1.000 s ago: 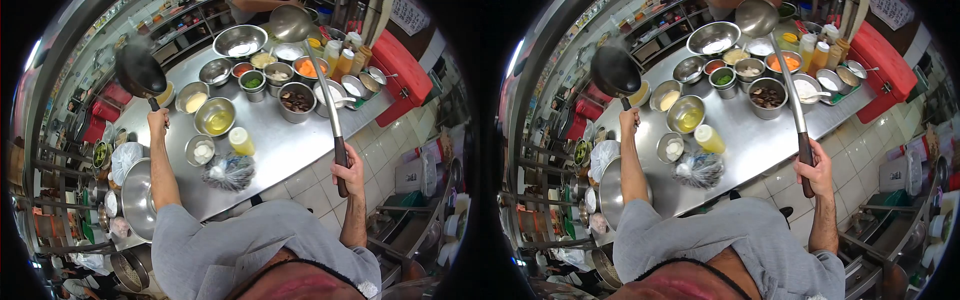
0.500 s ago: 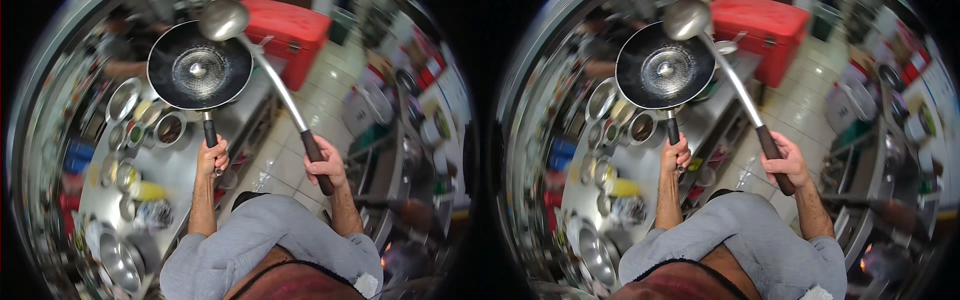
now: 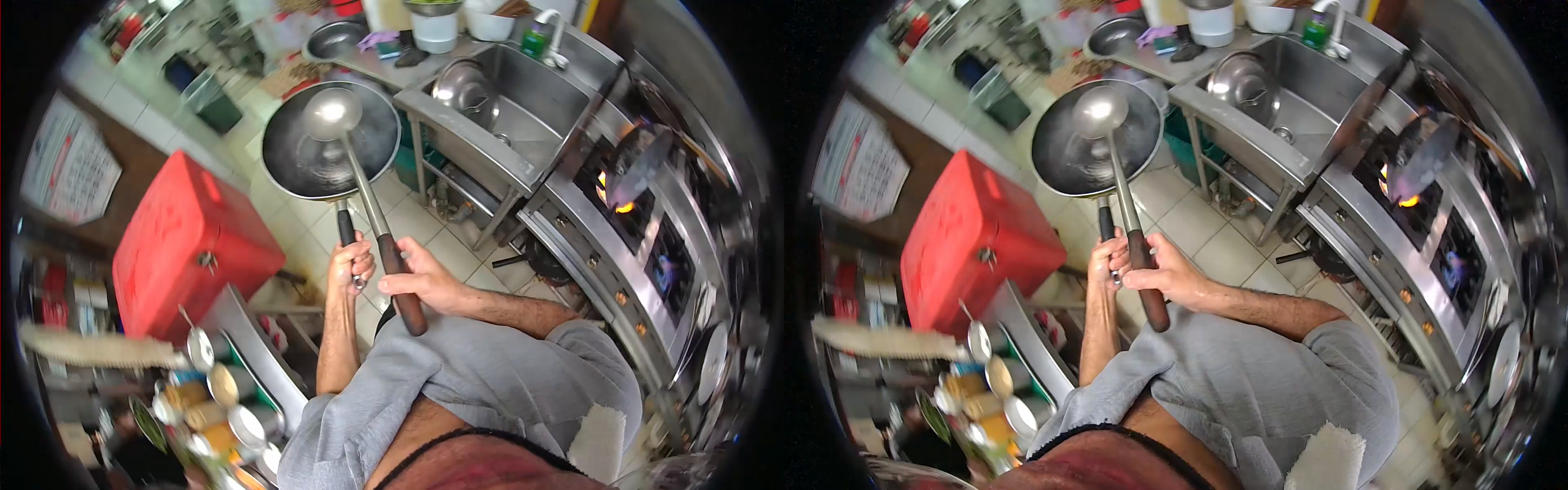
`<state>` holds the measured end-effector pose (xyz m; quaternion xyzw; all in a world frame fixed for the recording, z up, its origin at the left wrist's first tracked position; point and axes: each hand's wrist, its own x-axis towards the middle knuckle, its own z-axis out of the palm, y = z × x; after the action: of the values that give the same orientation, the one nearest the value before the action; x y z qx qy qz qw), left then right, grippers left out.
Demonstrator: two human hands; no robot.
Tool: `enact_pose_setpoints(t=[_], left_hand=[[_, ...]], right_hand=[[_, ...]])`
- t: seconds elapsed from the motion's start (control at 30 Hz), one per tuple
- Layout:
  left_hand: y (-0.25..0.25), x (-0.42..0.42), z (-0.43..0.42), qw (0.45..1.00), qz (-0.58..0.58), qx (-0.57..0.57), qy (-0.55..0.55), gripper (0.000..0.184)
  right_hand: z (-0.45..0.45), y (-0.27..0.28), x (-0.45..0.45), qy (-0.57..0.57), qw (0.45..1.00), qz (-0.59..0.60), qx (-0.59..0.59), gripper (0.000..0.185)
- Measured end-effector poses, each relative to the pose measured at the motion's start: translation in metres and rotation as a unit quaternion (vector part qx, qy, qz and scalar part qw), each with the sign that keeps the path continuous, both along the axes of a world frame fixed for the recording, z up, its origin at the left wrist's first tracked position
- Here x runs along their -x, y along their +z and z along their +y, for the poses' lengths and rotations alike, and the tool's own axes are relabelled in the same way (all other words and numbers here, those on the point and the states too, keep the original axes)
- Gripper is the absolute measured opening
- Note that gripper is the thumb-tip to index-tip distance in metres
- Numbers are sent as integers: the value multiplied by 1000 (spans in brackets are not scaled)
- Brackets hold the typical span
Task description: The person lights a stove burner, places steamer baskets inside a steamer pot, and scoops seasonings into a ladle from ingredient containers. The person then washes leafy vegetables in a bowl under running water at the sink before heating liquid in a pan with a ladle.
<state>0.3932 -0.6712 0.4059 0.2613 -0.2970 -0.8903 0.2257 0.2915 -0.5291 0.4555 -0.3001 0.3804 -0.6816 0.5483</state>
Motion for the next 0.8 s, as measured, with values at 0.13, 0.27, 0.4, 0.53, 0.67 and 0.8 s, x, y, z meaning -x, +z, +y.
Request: enact_pose_setpoints(t=[0.13,0.27,0.4,0.53,0.67,0.8], left_hand=[[-55,48,-75,987,16,17,-159,10],[-23,99,-88,967,12,-32,-254,11],[-12,153,-101,942,-8,-62,-329,13],[-17,208,-114,922,-39,-47,-382,18],[-23,278,-122,908,-82,-45,-409,16],[-34,348,-128,878,-157,-30,-451,21]], right_hand=[[-45,33,25,89,984,57,-144,45],[-91,18,82,-29,974,193,-112,28],[-114,35,202,-338,902,250,-97,23],[-127,36,371,-588,801,111,-3,16],[-129,7,556,-685,726,46,-40,18],[-124,-42,701,-662,728,81,-161,24]])
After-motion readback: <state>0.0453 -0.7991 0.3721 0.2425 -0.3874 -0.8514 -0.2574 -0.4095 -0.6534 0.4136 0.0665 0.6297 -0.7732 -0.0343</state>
